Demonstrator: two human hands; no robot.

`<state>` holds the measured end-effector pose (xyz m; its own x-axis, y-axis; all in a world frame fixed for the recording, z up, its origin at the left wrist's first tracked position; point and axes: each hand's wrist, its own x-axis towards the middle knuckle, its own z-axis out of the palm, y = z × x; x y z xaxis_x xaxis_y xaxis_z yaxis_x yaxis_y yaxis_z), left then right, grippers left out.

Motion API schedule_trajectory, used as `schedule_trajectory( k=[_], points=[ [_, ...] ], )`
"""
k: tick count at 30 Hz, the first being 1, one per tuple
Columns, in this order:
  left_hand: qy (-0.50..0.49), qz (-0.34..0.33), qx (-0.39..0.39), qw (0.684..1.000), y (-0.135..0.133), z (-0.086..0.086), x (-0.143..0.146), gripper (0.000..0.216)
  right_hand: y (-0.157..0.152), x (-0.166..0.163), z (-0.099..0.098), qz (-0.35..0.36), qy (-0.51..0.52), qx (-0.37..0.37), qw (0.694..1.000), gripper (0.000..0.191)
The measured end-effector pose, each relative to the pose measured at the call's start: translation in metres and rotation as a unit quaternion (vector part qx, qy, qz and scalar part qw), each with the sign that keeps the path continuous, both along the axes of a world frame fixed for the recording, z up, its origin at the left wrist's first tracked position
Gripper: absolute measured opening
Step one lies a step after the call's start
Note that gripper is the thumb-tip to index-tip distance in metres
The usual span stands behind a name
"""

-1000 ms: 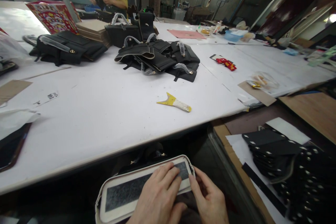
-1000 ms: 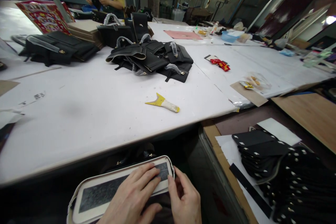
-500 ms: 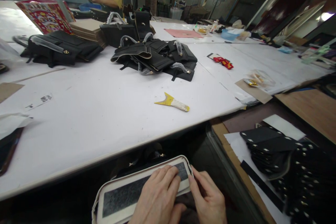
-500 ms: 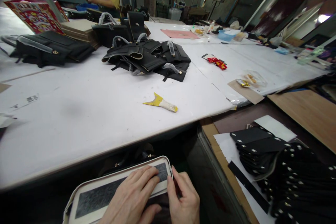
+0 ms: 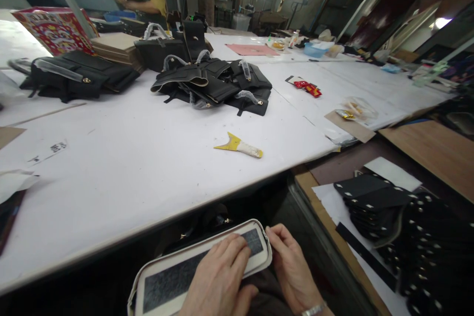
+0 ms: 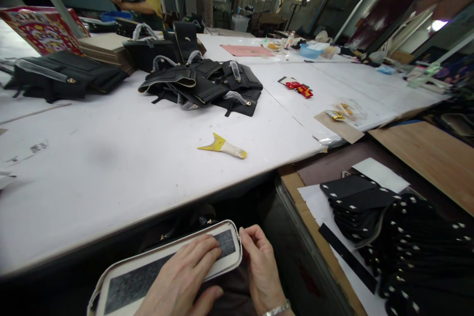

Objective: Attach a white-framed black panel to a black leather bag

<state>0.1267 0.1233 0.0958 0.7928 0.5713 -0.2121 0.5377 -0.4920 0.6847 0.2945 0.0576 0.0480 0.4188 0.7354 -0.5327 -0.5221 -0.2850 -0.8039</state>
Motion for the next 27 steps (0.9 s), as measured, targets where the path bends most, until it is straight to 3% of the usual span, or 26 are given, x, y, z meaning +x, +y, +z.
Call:
schedule_trajectory(
  k=[7, 13, 18, 27],
  points=[
    [-0.04, -0.007, 0.057, 0.998, -0.001, -0.011, -0.006, 0.046, -0.001, -0.003, -0.005, 0.031, 0.078, 0.02, 0.996, 0.036],
    [-0.072, -0.009, 0.121, 0.99, -0.002, -0.022, -0.007, 0.051, -0.005, 0.002, -0.01, 0.075, 0.053, 0.009, 0.996, 0.046],
    [-0.09, -0.008, 0.11, 0.99, -0.003, -0.026, -0.009, 0.049, -0.009, 0.004, -0.012, 0.107, -0.046, -0.035, 0.993, 0.055],
    [-0.087, -0.015, 0.056, 0.995, -0.003, -0.028, -0.014, 0.049, -0.005, 0.006, 0.002, 0.21, -0.224, -0.092, 0.947, 0.076]
  ],
)
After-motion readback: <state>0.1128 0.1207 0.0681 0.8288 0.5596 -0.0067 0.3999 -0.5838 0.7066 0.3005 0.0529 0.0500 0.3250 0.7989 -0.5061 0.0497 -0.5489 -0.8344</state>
